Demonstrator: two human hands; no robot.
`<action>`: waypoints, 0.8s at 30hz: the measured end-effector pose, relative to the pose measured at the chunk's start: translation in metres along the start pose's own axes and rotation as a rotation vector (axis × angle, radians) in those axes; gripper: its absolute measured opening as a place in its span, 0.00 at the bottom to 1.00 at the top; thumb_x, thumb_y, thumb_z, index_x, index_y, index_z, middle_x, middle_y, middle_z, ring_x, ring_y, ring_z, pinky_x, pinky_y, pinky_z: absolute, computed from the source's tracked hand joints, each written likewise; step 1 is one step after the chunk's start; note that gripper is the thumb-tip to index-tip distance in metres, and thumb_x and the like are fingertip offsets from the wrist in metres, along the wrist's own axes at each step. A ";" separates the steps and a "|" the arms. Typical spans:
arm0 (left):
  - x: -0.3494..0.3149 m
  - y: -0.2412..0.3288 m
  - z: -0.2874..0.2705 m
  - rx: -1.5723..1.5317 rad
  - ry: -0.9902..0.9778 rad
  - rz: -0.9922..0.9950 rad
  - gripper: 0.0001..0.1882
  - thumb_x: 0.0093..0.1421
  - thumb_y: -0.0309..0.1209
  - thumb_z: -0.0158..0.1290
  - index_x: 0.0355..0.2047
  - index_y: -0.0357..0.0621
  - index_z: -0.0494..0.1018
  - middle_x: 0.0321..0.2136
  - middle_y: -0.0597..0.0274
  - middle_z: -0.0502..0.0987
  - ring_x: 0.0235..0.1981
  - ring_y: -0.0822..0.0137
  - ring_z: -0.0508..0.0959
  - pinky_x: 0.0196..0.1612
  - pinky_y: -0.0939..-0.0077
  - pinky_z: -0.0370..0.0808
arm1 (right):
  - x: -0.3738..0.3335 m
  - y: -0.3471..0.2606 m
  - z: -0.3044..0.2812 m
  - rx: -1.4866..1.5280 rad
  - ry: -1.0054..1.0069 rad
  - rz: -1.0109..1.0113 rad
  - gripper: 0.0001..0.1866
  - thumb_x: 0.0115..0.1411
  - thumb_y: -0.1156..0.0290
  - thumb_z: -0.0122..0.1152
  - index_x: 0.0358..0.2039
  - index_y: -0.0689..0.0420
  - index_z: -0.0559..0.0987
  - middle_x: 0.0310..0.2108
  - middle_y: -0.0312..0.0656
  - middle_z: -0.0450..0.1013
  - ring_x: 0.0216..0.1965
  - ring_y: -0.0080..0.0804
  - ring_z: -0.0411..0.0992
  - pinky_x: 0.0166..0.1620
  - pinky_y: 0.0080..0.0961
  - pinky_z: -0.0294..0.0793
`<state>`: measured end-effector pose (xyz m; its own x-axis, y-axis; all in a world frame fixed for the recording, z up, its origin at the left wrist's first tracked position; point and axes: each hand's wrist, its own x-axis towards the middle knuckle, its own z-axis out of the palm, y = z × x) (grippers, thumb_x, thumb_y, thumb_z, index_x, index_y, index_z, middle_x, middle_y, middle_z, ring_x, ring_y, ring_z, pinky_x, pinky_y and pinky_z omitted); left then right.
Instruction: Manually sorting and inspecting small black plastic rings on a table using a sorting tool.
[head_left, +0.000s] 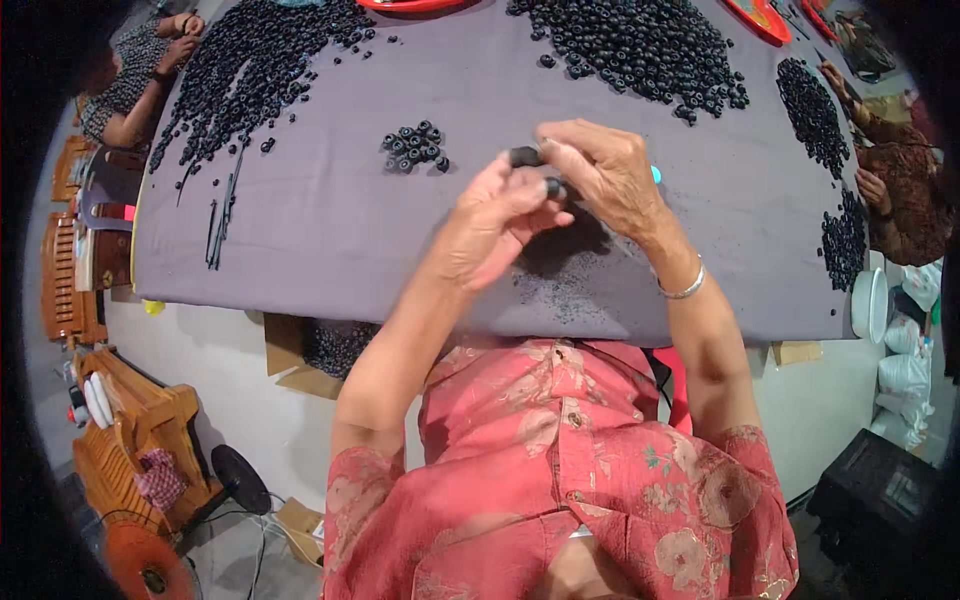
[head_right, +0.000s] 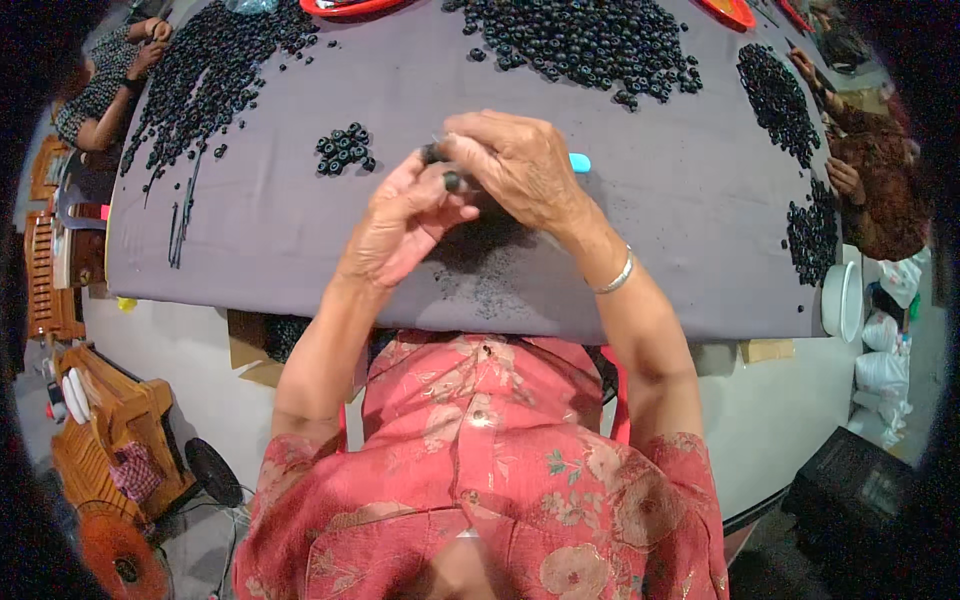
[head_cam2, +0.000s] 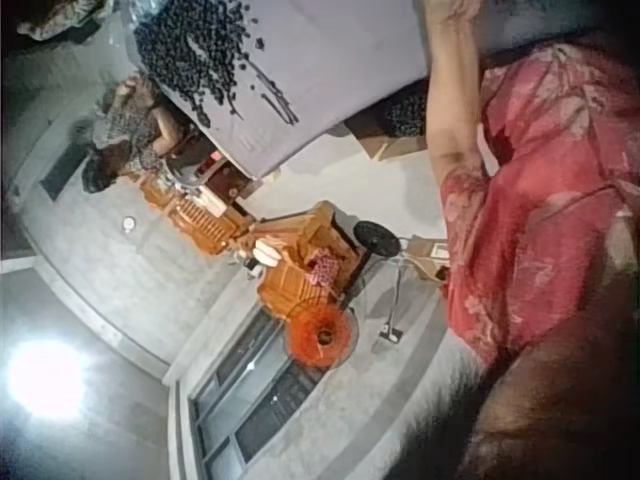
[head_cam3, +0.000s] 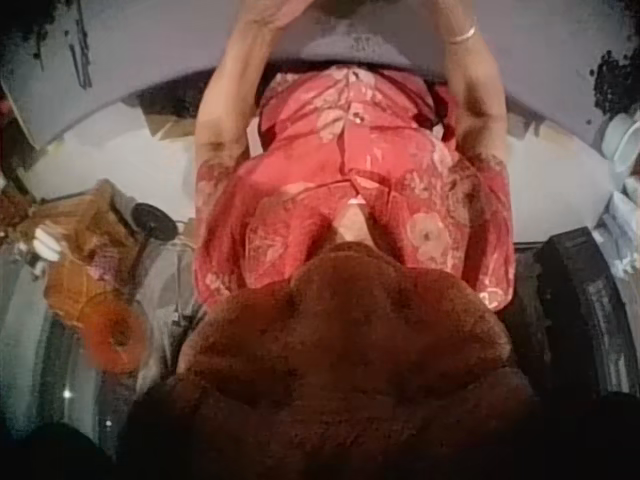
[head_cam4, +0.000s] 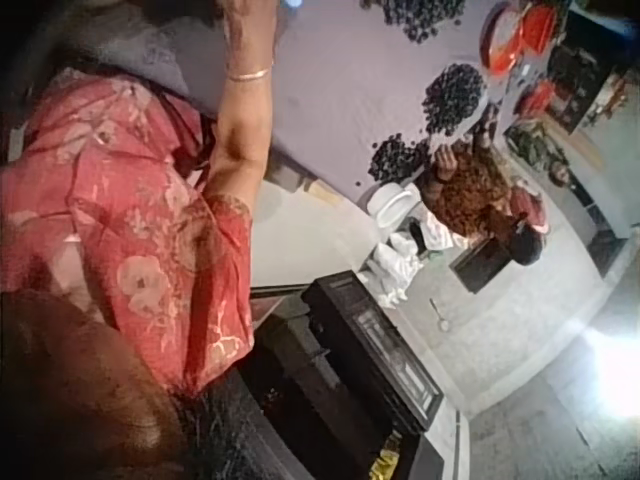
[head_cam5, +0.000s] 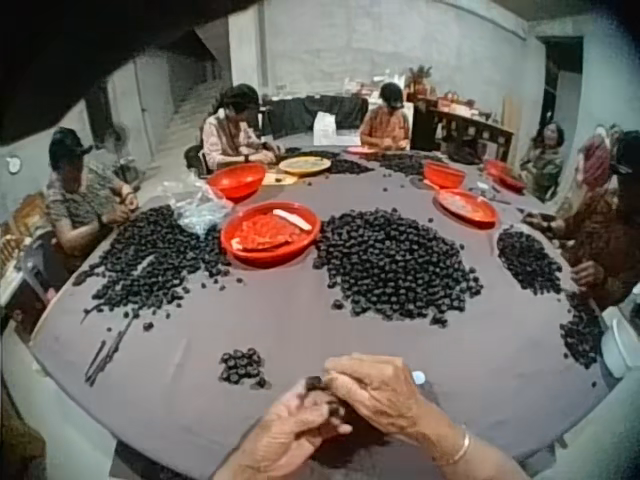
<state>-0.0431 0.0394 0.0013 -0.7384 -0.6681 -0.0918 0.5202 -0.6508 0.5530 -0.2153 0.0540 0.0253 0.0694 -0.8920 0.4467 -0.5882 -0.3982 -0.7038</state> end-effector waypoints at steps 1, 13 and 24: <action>-0.001 0.003 -0.004 0.012 0.048 0.012 0.16 0.60 0.23 0.52 0.48 0.40 0.63 0.36 0.62 0.74 0.37 0.68 0.78 0.41 0.70 0.80 | -0.001 -0.002 -0.001 0.002 -0.002 -0.006 0.10 0.57 0.71 0.60 0.38 0.62 0.79 0.27 0.44 0.75 0.26 0.32 0.72 0.31 0.25 0.72; 0.002 0.022 -0.020 0.083 -0.154 -0.133 0.19 0.57 0.25 0.57 0.47 0.41 0.63 0.35 0.64 0.73 0.33 0.73 0.75 0.35 0.75 0.79 | 0.000 -0.015 -0.005 0.148 -0.220 -0.111 0.05 0.52 0.74 0.65 0.24 0.61 0.78 0.19 0.41 0.69 0.21 0.32 0.67 0.27 0.26 0.66; -0.019 0.074 -0.029 1.592 0.513 0.118 0.08 0.51 0.28 0.57 0.29 0.37 0.72 0.20 0.57 0.75 0.22 0.62 0.74 0.29 0.68 0.70 | 0.049 0.051 -0.016 -0.341 -0.011 0.042 0.09 0.52 0.70 0.63 0.26 0.62 0.75 0.24 0.48 0.71 0.26 0.48 0.69 0.31 0.36 0.68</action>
<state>0.0220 -0.0064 0.0200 -0.3553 -0.9331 -0.0564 -0.6024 0.1824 0.7771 -0.2551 -0.0060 0.0205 0.0471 -0.9089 0.4144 -0.8262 -0.2686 -0.4953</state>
